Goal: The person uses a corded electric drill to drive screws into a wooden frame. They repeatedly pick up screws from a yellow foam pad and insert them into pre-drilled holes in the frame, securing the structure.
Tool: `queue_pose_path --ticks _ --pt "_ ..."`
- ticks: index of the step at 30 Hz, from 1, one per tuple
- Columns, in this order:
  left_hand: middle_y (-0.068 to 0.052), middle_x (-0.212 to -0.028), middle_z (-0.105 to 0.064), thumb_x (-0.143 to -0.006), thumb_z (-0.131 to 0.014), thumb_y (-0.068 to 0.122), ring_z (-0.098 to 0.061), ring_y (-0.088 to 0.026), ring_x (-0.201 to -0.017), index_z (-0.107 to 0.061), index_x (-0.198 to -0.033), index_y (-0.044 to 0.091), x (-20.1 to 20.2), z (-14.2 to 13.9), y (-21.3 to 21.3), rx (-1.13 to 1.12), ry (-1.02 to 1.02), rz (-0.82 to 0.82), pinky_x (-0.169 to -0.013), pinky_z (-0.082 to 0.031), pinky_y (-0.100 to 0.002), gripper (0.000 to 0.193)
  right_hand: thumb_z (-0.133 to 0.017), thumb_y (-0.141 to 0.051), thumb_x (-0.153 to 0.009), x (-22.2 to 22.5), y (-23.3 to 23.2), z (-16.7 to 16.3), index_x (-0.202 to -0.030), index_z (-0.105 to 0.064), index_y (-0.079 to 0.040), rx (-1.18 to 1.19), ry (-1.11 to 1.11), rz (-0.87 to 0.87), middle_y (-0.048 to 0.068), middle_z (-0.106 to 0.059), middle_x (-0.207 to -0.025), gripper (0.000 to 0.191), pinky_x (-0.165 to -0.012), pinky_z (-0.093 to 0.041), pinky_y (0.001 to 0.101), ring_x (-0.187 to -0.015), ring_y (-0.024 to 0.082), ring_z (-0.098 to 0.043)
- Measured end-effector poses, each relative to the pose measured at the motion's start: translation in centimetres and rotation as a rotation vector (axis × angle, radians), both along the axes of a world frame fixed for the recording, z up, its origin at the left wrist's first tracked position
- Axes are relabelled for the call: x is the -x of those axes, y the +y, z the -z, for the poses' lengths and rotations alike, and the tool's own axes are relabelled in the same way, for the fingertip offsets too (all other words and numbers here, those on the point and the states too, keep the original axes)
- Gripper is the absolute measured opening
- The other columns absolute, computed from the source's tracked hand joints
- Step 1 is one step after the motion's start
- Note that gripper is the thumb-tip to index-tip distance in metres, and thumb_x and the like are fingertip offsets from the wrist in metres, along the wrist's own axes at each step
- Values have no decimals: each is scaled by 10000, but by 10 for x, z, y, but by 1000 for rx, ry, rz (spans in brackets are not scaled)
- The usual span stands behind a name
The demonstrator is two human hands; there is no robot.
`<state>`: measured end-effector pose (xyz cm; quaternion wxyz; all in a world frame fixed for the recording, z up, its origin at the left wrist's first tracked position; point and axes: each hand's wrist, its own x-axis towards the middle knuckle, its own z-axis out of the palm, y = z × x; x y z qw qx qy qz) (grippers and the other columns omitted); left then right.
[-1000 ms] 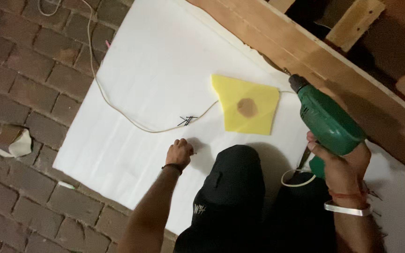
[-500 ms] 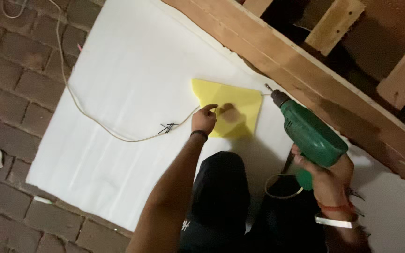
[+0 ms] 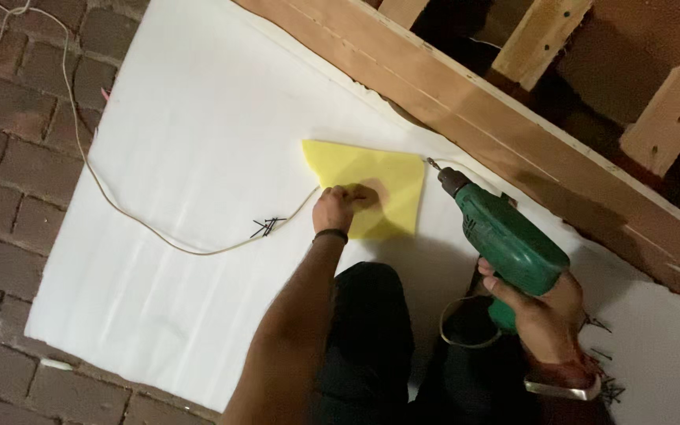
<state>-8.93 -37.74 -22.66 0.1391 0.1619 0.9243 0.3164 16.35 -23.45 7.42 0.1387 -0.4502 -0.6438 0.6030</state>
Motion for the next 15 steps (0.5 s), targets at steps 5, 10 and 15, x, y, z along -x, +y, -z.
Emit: queue_pose_path --ticks 5,10,15 --pt "-202 -978 -728 -934 -648 264 -681 -395 -939 -740 -944 41 10 -13 7 113 -47 -9 -833 -542 -497 242 -759 73 -775 -3 1 -10 -1167 -692 27 -66 -10 0 158 -770 -1065 400 -857 -621 370 -952 221 -752" --pt "-136 -867 -729 -934 -752 226 -710 -245 -787 -698 -951 -5 19 -79 7 -468 -801 -332 -716 -615 -403 238 -746 78 -754 -13 12 -23 -1157 -704 35 -59 16 69 154 -781 -1069 407 -853 -628 382 -968 226 -760" --pt "-109 -895 -734 -911 -694 66 -712 -220 -787 -691 -1016 0 1 -151 57 -1058 -1058 -305 -737 -630 -361 125 -752 62 -747 -16 25 -37 -1138 -724 18 -61 69 80 154 -785 -1044 395 -850 -580 383 -935 232 -739"
